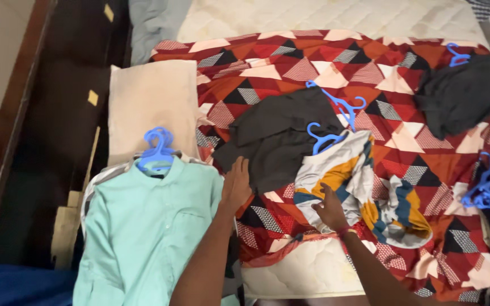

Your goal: The person picks up various shirts and pants from a bed, places them on blue hangers, and hangs them in a wardrobe. The person handles a checkered shirt, a light green shirt, a striped polo, and black pants.

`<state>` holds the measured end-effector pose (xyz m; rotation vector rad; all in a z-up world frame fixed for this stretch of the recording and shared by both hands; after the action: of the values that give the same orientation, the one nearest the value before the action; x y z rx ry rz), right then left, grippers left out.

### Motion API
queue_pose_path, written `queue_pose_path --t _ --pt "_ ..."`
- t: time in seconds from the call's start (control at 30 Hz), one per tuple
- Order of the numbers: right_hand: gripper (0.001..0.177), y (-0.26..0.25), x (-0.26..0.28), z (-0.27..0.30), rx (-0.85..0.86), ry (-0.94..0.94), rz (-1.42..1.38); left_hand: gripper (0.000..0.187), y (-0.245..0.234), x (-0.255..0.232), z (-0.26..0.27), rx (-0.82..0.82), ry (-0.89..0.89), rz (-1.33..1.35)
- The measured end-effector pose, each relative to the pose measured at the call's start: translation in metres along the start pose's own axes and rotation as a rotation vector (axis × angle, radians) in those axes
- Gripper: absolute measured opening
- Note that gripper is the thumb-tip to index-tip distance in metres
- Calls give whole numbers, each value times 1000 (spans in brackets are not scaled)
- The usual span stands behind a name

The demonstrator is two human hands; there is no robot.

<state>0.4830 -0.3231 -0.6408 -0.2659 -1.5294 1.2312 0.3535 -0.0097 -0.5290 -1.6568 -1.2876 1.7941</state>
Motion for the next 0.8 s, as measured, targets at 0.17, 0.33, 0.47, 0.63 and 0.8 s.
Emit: queue_pose_path --t 0.17,0.33,0.47,0.63,0.8 --pt "77 -5 -44 25 41 192 -56 80 34 -28 1 108 -59 16" --pt "81 -26 -62 50 -62 -23 11 72 75 -54 1 151 -57 117" --pt "78 -24 -101 70 55 219 -23 65 119 -52 -6 204 -177 209" --pt "74 -47 -126 88 -51 168 -41 44 173 -51 -10 107 -185 226" --pt "76 -76 -170 97 -104 186 84 48 231 -39 -9 9 -380 477"
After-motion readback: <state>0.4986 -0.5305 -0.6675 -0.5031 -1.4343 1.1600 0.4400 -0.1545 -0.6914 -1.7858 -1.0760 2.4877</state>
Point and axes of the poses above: each hand's wrist, its own z-axis away from the middle knuckle, its own y-axis out of the palm, x = y × z, the point moved 8 cm from there along -z, towards the middle knuckle, and after that the axes turned 9 degrees about z, right-handed, at the moved point
